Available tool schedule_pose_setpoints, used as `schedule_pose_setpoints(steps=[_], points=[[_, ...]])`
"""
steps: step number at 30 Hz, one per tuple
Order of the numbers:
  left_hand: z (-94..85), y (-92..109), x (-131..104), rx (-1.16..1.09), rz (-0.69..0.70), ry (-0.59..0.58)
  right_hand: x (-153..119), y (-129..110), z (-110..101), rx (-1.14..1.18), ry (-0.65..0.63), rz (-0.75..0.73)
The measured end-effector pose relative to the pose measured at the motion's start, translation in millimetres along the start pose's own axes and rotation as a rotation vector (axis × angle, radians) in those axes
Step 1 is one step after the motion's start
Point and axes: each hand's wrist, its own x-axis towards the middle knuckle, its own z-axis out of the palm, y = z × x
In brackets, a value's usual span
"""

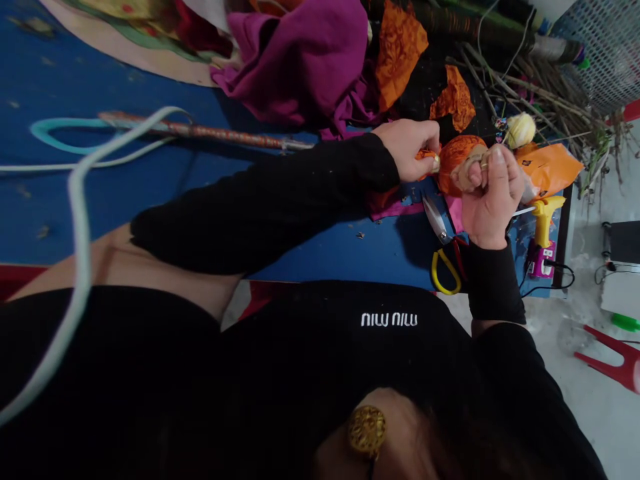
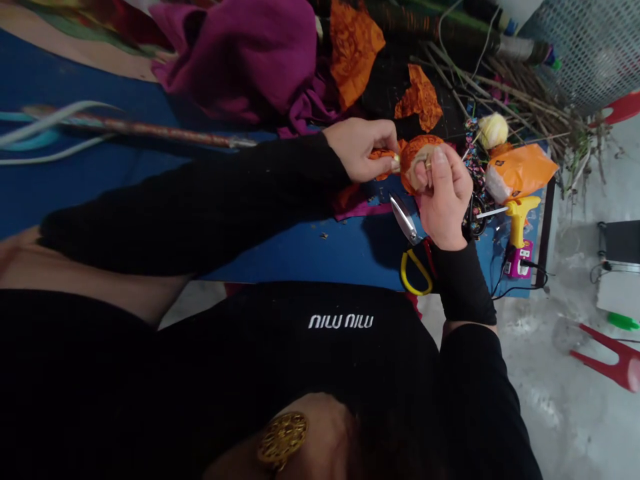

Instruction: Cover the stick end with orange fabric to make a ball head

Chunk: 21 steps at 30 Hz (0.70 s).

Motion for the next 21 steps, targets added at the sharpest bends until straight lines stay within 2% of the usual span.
schedule_pose_setpoints(steps=[5,9,12,16,19,21], points=[[1.8,5,-5,0.129,0.033,-0.046,18,-9,-4,0.034,-0.038,-0.116],[7.7,9,-8,0.213,0.07,-0.056,30,-14,-16,0.052,-0.153,-0.09],[12.1,15,-13,0.325,0.134,-0.089,38,-9,-27,0.147,-0.248,-0.004],[8.9,25,-23,0.412,0.244,-0.128,45,8,-35,0.265,-0.359,0.211],[0.1,29,-28,0.382,0.307,-0.177,50,22,-34,0.355,-0.435,0.371],[-6.8,27,-29,0.306,0.31,-0.16,52,30,-32,0.386,-0.428,0.433]])
